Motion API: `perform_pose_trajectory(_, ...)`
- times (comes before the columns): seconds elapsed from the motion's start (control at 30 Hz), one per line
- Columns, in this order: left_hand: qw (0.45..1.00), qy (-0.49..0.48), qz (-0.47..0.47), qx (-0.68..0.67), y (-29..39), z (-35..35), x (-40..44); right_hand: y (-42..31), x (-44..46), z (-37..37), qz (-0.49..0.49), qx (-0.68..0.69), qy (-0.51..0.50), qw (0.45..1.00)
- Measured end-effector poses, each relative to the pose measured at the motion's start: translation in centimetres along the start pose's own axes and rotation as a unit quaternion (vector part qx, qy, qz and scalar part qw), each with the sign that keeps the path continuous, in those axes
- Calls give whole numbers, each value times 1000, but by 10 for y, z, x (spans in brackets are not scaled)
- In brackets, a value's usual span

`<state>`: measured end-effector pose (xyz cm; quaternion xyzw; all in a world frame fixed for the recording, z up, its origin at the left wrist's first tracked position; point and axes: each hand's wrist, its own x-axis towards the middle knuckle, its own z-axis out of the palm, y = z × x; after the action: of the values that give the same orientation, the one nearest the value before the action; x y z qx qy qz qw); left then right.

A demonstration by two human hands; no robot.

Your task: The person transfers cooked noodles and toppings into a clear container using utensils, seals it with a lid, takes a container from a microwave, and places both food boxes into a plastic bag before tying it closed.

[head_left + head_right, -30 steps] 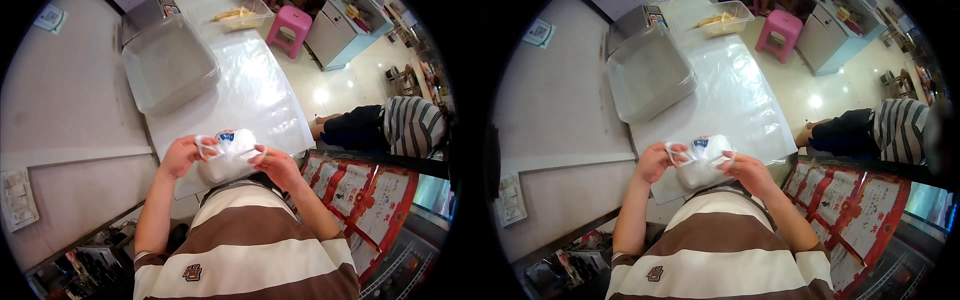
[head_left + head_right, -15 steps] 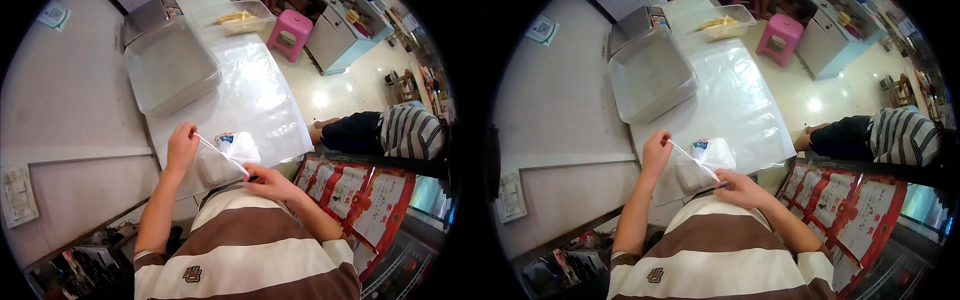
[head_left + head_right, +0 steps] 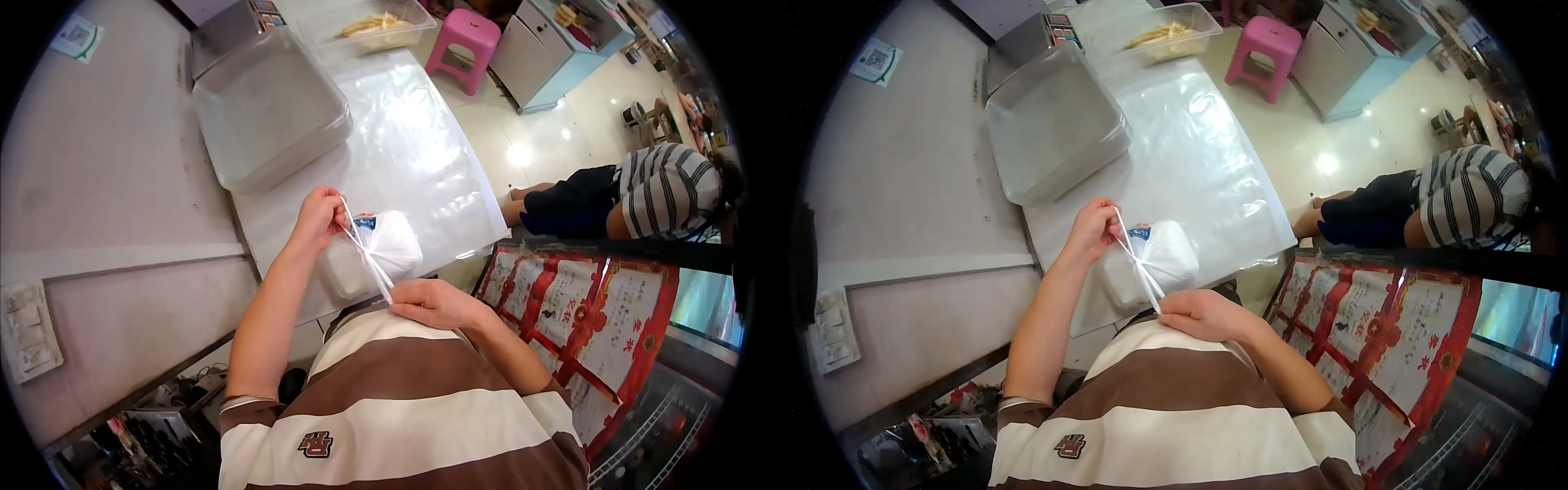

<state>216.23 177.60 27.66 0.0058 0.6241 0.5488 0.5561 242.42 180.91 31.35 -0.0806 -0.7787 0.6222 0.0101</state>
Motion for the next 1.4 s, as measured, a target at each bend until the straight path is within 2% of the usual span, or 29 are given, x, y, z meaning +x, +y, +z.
perform_pose_trajectory(0.07, 1000, 6, 4, -17, -3, -1, 4, 12, -1, 3, -80, -33, 30, 996)
perform_pose_trajectory(0.13, 999, 24, 11, -26, -8, 1, 5, 7, 1, 4, -82, -31, 45, 995)
perform_pose_trajectory(0.23, 991, -87, 95, -43, 2, -7, -12, -4, 5, 5, -33, 25, 54, 998)
perform_pose_trajectory(0.33, 942, -179, 209, 193, 3, 11, -66, -16, 12, 1, 21, 46, 56, 997)
perform_pose_trajectory(0.4, 848, -269, 255, 378, -3, 4, -92, -18, 18, -1, 40, 82, 84, 992)
perform_pose_trajectory(0.5, 777, -232, 352, 467, -9, 9, -118, -15, 20, 1, 89, 175, 160, 967)
perform_pose_trajectory(0.57, 767, -213, 307, 522, -25, 0, -122, -4, 11, 4, 158, 201, 223, 941)
perform_pose_trajectory(0.6, 761, -201, 284, 548, -34, -5, -123, 11, 6, 1, 243, 223, 194, 924)
perform_pose_trajectory(0.63, 752, -204, 256, 572, -43, -4, -126, 19, 1, -5, 296, 190, 119, 929)
perform_pose_trajectory(0.67, 752, -228, 270, 556, -50, -1, -123, 26, 0, -8, 347, 155, 42, 924)
perform_pose_trajectory(0.73, 751, -279, 293, 523, -58, 7, -120, 49, 7, 4, 331, 262, 52, 905)
perform_pose_trajectory(0.77, 815, -286, 215, 456, -53, 15, -123, 61, 11, 9, 322, 312, 57, 892)
perform_pose_trajectory(0.87, 870, -313, 139, 355, -63, 20, -105, 81, 27, 27, 310, 384, 39, 869)
perform_pose_trajectory(0.97, 864, -327, 130, 360, -78, 10, -85, 86, 39, 32, 275, 449, 31, 850)
perform_pose_trajectory(1.07, 850, -330, 159, 379, -79, 6, -75, 90, 50, 29, 291, 441, 41, 848)
perform_pose_trajectory(1.17, 818, -290, 202, 453, -59, -1, -71, 106, 67, 21, 309, 404, -11, 861)
perform_pose_trajectory(1.27, 881, -179, 194, 392, -5, -21, -78, 92, 72, 3, 337, 344, 48, 875)
perform_pose_trajectory(1.3, 923, -169, 175, 299, 7, -37, -71, 103, 66, -4, 330, 327, 67, 883)
perform_pose_trajectory(1.33, 953, -156, 156, 209, 21, -47, -63, 109, 58, -12, 343, 332, 113, 871)
perform_pose_trajectory(1.4, 961, -147, 161, 170, 42, -62, -45, 128, 40, -22, 384, 318, 207, 842)
